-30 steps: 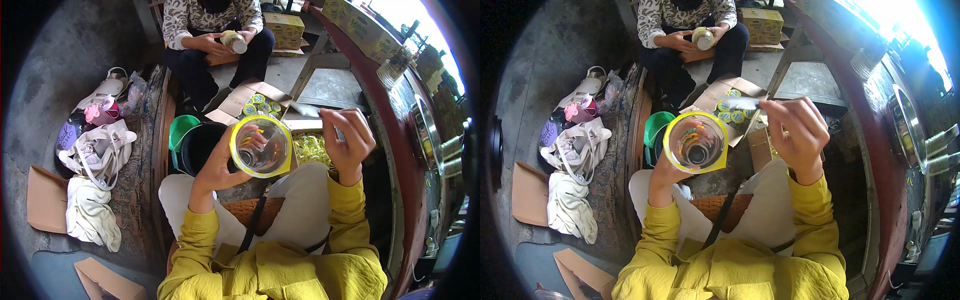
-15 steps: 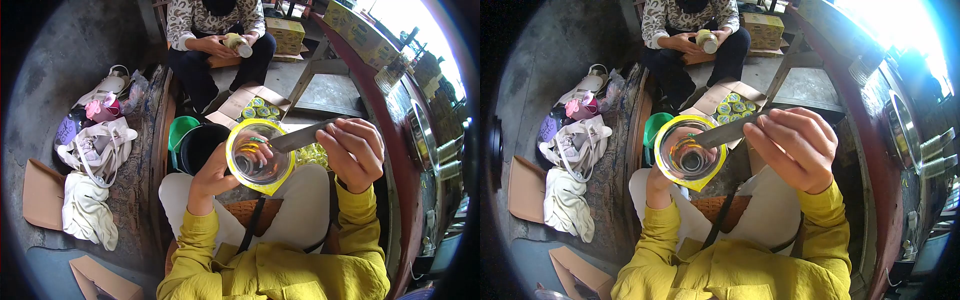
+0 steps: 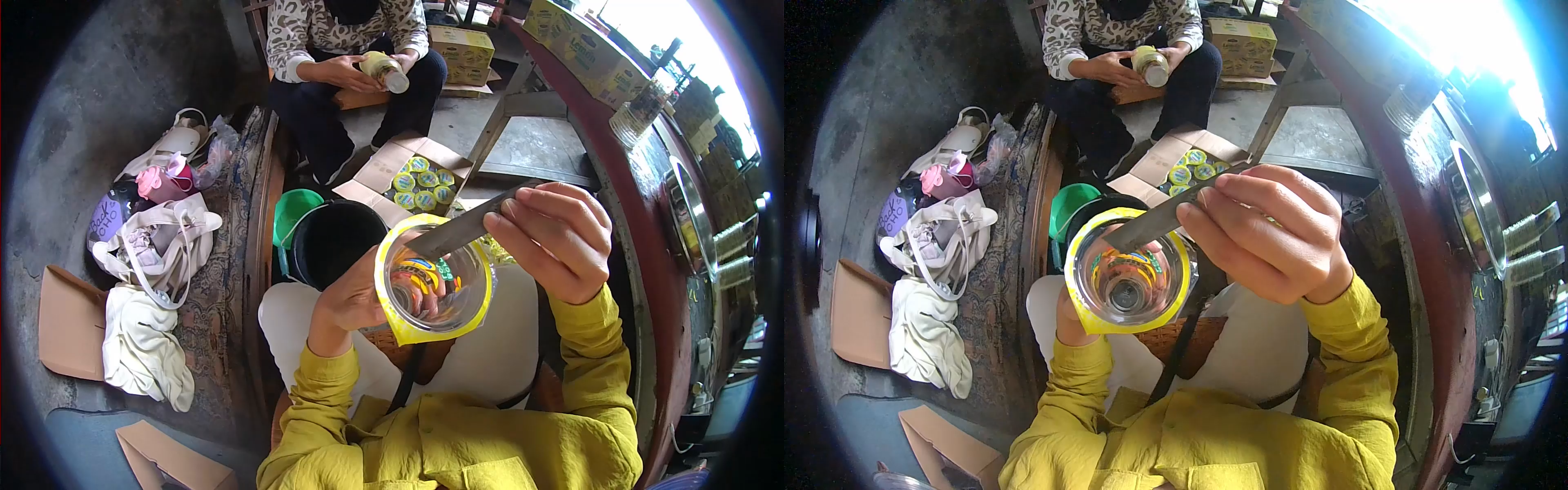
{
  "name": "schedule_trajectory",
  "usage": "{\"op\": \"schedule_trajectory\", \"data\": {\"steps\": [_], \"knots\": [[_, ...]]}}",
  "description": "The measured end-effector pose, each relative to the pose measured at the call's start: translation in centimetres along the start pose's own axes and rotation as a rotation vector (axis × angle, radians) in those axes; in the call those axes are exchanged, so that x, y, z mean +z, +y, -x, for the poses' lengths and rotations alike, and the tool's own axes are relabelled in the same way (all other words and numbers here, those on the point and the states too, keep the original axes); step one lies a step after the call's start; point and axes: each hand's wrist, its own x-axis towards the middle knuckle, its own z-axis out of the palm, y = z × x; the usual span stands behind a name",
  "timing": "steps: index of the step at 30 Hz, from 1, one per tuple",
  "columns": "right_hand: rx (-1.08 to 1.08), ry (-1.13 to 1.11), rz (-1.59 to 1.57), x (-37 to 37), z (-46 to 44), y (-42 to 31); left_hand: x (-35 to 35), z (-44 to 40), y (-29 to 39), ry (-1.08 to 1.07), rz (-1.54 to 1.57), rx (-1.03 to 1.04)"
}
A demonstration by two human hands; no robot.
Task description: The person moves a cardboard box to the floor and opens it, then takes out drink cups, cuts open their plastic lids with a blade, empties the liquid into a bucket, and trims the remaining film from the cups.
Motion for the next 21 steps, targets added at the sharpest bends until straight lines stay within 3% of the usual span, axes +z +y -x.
{"op": "schedule_trajectory", "data": {"steps": [11,14,16,18,21], "knots": [[-0.038,0.046,-0.009,0.7,0.0,0.3,0.3,-0.2,0.8,0.029,0.071,-0.114],[-0.018,0.061,-0.021,0.7,0.0,0.4,-0.1,-0.4,0.4,-0.016,0.043,-0.021],[-0.002,0.101,-0.012,0.8,0.4,0.8,0.8,-0.6,0.5,0.095,0.011,0.067],[0.209,0.180,-0.101,0.6,0.9,0.8,0.7,-1.0,0.9,0.240,-0.391,0.134],[0.626,0.365,-0.300,1.4,1.8,-1.1,0.4,-1.1,1.0,0.261,-0.558,0.172]]}}
